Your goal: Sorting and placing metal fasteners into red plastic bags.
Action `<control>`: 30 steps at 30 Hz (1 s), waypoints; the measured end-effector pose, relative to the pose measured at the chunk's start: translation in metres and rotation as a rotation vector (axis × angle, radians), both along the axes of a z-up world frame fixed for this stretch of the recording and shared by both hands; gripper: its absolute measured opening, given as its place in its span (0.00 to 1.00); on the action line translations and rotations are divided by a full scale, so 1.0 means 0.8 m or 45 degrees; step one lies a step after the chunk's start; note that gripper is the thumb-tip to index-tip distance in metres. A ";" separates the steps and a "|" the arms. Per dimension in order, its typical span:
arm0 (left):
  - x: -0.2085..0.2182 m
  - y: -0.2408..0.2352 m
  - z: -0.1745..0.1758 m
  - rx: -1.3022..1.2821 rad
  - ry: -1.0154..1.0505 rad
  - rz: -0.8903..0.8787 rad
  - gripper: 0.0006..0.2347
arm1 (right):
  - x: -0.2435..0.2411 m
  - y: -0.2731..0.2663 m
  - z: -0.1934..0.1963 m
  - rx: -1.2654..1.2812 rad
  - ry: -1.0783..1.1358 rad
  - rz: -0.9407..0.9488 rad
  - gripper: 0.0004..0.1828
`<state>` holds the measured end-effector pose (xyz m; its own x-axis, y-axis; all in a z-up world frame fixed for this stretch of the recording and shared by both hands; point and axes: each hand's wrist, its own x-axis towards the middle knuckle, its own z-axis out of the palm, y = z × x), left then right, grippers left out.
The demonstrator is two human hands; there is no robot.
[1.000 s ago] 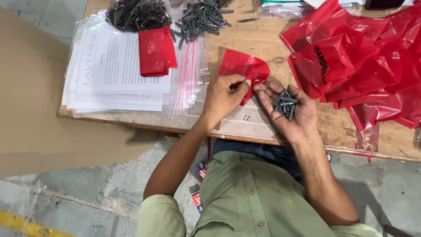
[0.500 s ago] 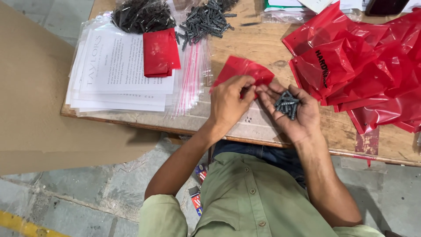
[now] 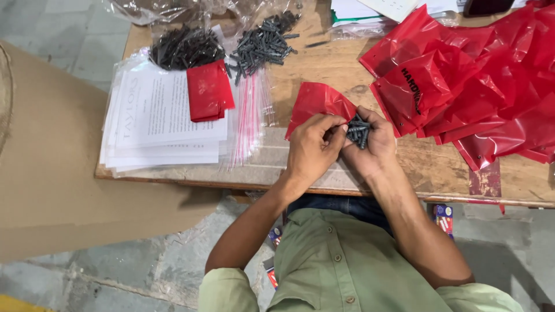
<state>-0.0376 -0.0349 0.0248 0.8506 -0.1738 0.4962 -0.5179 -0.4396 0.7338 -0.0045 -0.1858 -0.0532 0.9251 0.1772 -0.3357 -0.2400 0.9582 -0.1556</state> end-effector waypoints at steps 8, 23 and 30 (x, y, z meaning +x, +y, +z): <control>0.001 -0.004 0.003 -0.151 0.051 0.050 0.04 | 0.021 0.012 -0.041 0.043 -0.084 -0.049 0.10; -0.002 -0.008 0.002 0.010 -0.167 0.185 0.05 | 0.027 0.024 -0.021 -0.173 -0.146 0.000 0.20; -0.001 -0.004 -0.004 0.170 -0.391 0.185 0.06 | 0.019 0.025 0.059 -0.394 -0.211 0.033 0.32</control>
